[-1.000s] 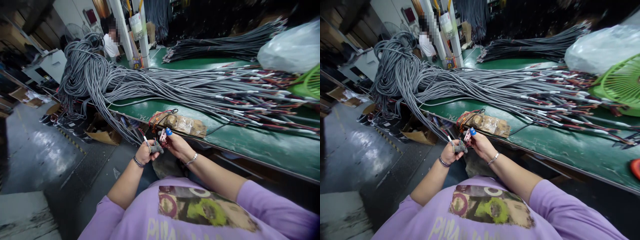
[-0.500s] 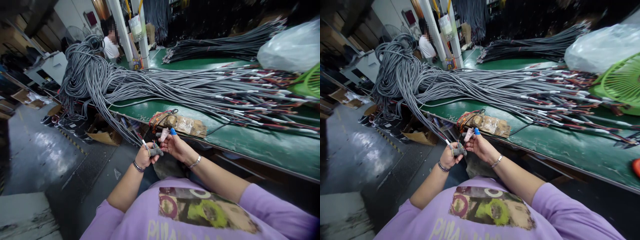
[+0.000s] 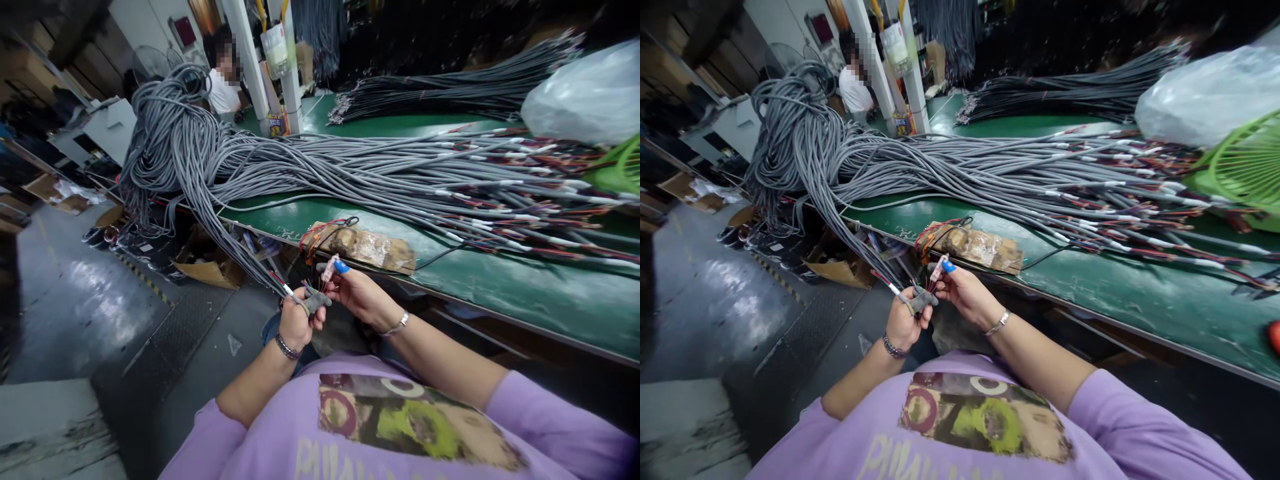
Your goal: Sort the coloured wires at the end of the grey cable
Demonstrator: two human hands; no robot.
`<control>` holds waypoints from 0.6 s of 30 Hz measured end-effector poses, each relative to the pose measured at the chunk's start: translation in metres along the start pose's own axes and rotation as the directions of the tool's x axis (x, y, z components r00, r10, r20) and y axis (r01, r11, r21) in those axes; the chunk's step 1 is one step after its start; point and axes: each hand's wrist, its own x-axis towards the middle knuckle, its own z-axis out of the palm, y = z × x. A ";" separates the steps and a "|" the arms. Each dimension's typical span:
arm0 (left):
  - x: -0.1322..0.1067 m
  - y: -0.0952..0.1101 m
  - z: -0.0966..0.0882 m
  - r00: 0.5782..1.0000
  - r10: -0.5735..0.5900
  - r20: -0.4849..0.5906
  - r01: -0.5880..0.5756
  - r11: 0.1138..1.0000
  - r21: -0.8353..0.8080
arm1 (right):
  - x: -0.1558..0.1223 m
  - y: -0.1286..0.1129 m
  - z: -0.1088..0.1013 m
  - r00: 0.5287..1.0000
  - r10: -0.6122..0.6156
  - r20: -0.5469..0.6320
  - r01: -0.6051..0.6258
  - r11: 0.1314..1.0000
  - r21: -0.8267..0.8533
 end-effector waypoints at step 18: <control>0.007 0.000 -0.002 0.998 -0.016 0.063 0.015 1.000 0.024 | 0.004 0.009 -0.003 0.987 -0.157 -0.043 0.142 0.961 -0.238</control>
